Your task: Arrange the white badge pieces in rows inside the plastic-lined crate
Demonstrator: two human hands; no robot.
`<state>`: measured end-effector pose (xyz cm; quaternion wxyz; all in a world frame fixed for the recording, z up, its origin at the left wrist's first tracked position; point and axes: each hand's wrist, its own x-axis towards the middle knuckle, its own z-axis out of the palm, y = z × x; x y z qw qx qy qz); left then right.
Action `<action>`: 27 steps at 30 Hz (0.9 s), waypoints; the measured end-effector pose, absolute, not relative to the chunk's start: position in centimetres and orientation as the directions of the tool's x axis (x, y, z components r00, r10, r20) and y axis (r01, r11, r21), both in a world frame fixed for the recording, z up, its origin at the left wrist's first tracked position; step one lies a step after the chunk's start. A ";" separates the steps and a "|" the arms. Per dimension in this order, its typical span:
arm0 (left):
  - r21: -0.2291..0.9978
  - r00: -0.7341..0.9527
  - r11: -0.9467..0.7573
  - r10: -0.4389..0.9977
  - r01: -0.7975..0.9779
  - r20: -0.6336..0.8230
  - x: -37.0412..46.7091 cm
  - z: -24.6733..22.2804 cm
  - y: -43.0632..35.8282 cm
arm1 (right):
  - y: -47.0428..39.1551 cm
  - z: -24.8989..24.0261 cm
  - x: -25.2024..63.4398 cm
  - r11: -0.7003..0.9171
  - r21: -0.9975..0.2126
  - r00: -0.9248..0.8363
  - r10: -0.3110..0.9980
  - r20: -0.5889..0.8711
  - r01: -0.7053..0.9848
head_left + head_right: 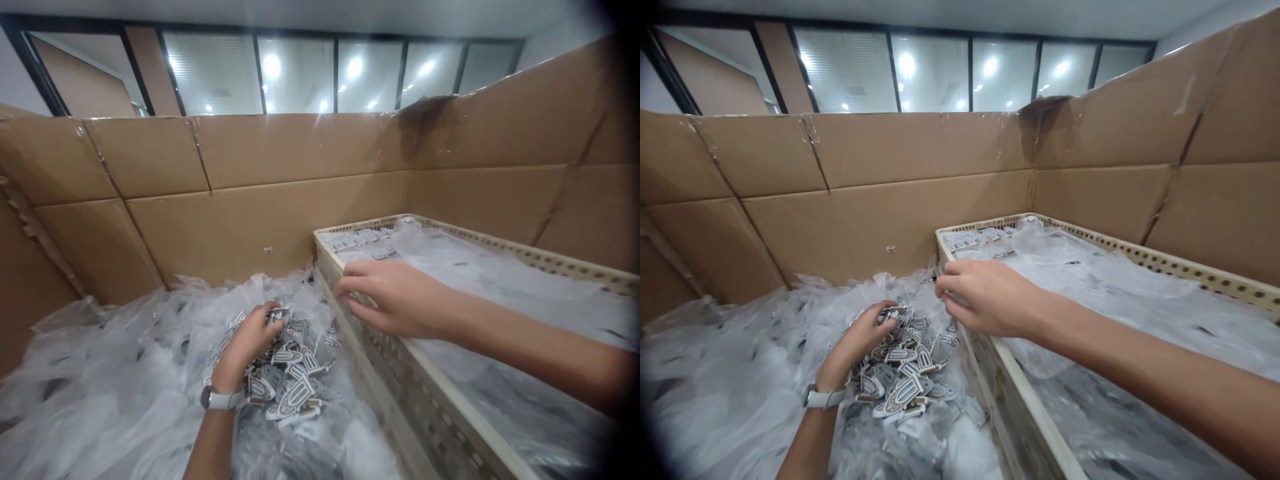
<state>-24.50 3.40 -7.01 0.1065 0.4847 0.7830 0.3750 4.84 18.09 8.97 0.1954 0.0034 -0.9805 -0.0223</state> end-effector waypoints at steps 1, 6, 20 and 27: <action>0.715 -0.501 0.213 0.837 0.666 0.218 -24.3 -6.7 3.4 | 18.0 8.9 4.8 1.000 0.007 -0.922 0.003 0.388 0.006; 0.854 -0.469 0.000 0.836 0.521 0.286 -22.6 -4.3 3.4 | 17.3 8.2 4.3 0.986 -0.167 -0.905 0.088 0.415 0.019; 0.963 -0.161 -0.259 0.956 -0.072 0.245 -15.8 0.4 1.7 | 15.8 7.7 3.4 0.927 -0.375 -0.865 0.182 0.468 -0.007; 0.979 -0.143 -0.203 0.970 -0.030 0.197 -15.0 0.8 1.7 | 15.6 7.6 3.3 0.907 -0.419 -0.835 0.257 0.486 0.035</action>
